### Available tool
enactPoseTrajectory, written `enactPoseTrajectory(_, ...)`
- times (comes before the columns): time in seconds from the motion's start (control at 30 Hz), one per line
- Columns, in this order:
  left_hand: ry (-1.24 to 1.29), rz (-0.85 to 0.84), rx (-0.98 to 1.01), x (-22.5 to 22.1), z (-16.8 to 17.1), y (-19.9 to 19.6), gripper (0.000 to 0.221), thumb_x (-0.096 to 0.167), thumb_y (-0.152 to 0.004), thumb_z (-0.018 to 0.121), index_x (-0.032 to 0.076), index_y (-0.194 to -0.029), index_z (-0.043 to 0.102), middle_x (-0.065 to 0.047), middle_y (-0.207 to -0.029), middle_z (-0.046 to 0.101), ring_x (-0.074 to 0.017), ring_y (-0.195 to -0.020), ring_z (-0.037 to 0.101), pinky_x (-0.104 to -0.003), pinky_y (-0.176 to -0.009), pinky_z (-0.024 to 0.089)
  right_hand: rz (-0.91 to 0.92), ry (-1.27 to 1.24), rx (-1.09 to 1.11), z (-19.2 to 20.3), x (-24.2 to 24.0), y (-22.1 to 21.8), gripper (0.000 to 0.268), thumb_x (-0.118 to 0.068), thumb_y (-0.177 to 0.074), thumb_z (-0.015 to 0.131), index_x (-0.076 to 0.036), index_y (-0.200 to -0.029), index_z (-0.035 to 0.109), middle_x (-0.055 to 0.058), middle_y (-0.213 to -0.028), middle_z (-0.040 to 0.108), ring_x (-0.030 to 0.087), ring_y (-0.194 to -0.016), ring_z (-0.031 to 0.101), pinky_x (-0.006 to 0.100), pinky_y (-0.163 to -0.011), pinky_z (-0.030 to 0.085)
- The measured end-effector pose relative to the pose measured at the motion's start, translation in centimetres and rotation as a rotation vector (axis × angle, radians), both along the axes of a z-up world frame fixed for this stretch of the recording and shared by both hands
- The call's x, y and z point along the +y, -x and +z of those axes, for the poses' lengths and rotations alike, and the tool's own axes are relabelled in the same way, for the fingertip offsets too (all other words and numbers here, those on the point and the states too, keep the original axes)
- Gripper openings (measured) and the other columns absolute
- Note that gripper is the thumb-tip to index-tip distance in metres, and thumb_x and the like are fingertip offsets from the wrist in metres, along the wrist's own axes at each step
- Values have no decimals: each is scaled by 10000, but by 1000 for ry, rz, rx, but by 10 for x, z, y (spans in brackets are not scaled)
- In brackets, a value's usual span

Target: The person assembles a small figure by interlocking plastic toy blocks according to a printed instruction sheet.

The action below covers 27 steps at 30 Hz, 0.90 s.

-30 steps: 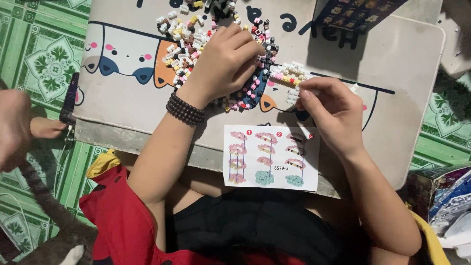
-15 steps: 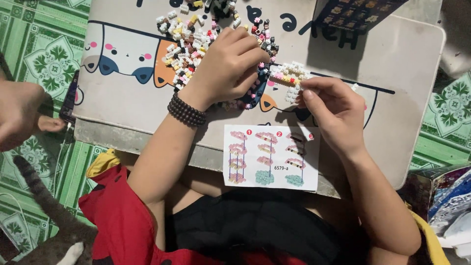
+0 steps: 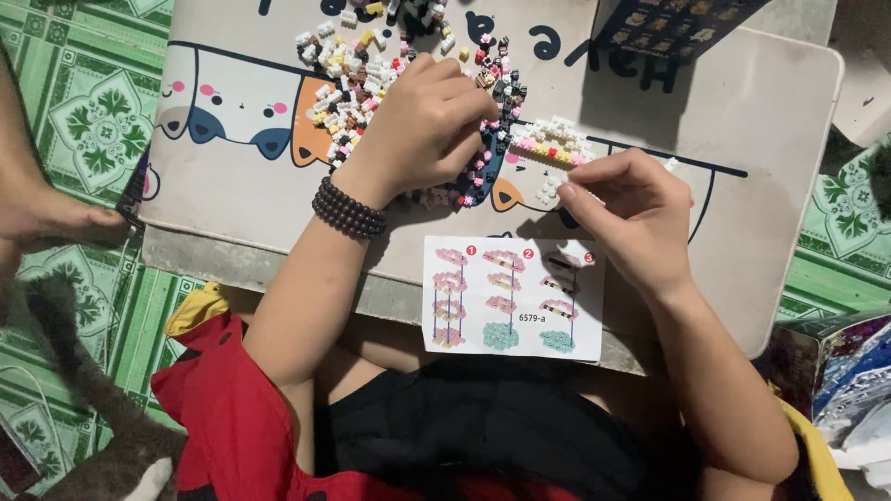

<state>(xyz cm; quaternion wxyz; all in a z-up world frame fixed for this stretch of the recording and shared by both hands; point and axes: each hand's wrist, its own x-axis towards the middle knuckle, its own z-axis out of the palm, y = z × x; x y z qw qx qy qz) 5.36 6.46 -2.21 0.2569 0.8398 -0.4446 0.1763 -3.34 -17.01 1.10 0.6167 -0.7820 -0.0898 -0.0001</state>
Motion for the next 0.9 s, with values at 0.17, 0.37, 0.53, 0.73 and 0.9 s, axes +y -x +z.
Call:
enactPoseTrajectory(0.17,-8,-17,49,0,-1,1,50,56,-802,557,85,-802,598,-29,-670,583,-193,-652,476,-328,-657,346,11,-11,11,0,-1,0,97,-3,-880,666,-4,-933,585,100,-873,609,142,-782,607,219,-712,518)
enactPoseTrajectory(0.37,-96,7,91,1,-7,0,84,65,-784,521,91,-707,544,-43,-592,502,-204,-602,441,-325,-608,351,1,-19,31,0,-2,-1,150,-34,-883,655,-16,-1003,566,84,-937,594,132,-858,590,217,-765,509)
enactPoseTrajectory(0.53,-87,10,87,2,-7,1,92,62,-785,518,95,-705,548,-37,-583,495,-194,-592,440,-318,-610,357,45,-86,6,-2,-1,-2,190,12,-923,589,15,-1113,591,108,-1004,600,145,-860,569,229,-769,511)
enactPoseTrajectory(0.73,-107,25,45,3,-4,0,134,48,-802,532,94,-682,490,-44,-569,459,-205,-565,409,-320,-575,330,52,-42,-6,1,0,-2,129,14,-923,592,34,-1049,612,124,-936,611,168,-817,598,238,-752,519)
enactPoseTrajectory(0.9,-72,65,-27,5,-6,-1,120,37,-783,544,105,-692,507,-12,-557,487,-152,-545,395,-283,-557,327,15,-47,32,-1,-1,-1,141,-9,-888,648,11,-1022,609,98,-941,635,139,-842,619,215,-766,532)
